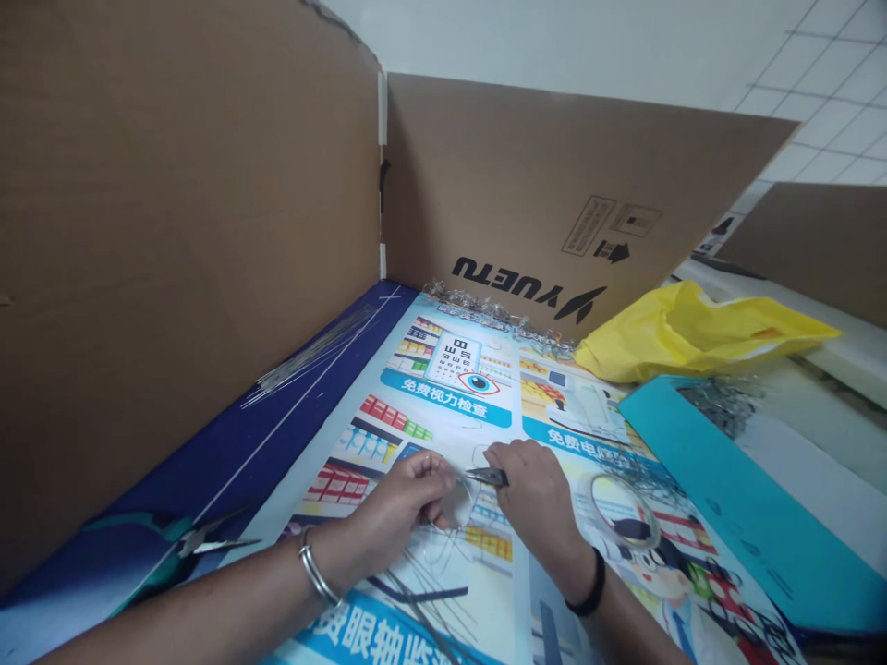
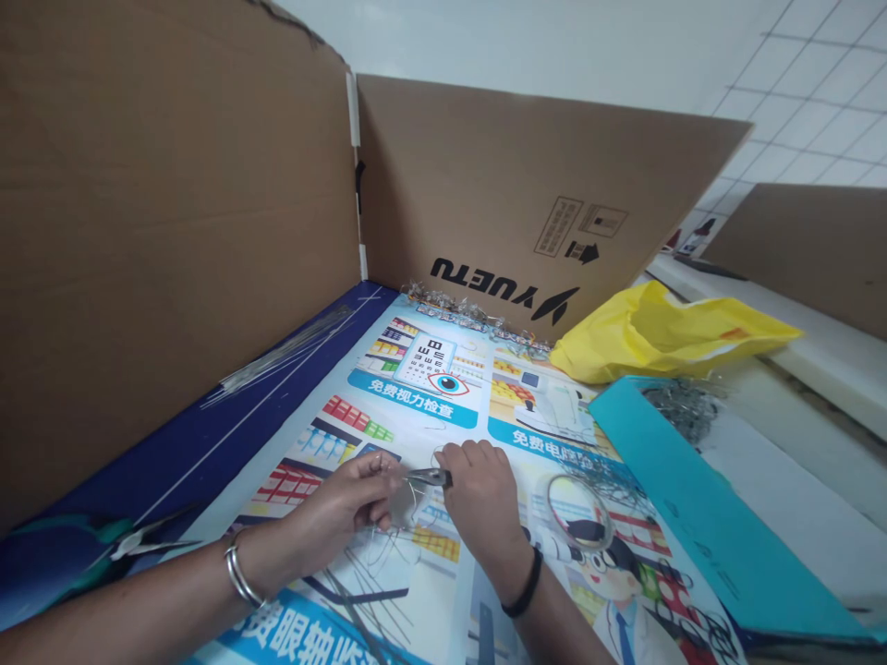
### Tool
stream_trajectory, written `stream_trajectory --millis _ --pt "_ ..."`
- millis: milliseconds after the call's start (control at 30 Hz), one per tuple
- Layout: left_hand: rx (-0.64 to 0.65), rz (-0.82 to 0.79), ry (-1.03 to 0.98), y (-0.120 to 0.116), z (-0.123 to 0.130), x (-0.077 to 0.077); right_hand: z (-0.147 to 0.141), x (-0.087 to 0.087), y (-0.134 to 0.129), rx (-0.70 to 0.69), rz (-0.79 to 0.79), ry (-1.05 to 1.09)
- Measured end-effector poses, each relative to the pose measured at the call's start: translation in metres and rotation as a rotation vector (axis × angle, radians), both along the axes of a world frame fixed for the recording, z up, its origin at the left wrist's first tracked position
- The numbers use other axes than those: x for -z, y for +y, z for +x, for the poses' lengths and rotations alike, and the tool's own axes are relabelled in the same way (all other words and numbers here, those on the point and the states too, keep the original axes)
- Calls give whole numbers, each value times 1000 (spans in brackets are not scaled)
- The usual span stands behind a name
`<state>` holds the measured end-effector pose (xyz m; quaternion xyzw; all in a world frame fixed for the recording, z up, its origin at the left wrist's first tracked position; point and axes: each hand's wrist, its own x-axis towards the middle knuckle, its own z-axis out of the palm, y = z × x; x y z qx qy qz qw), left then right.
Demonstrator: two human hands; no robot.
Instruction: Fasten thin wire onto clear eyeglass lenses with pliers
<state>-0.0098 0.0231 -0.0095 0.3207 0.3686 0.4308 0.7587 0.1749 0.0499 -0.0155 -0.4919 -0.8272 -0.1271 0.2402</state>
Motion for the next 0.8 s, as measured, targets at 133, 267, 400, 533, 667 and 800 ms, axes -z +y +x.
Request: stream_trajectory --millis 133,267,400,533,667,800 --pt "-25 7 45 1 0 1 0 0 0 3 36 -47" --pt "-1 36 78 2 0 2 -1 0 0 8 59 -91" --pt "15 33 62 0 1 0 -1 -1 -1 17 62 -128" --pt "25 40 46 -1 2 2 -3 -3 -2 42 84 -192" --pt "2 34 44 -1 3 4 -3 -6 -4 71 126 -261" --pt "-48 5 98 1 5 4 -3 -8 -5 79 135 -293"
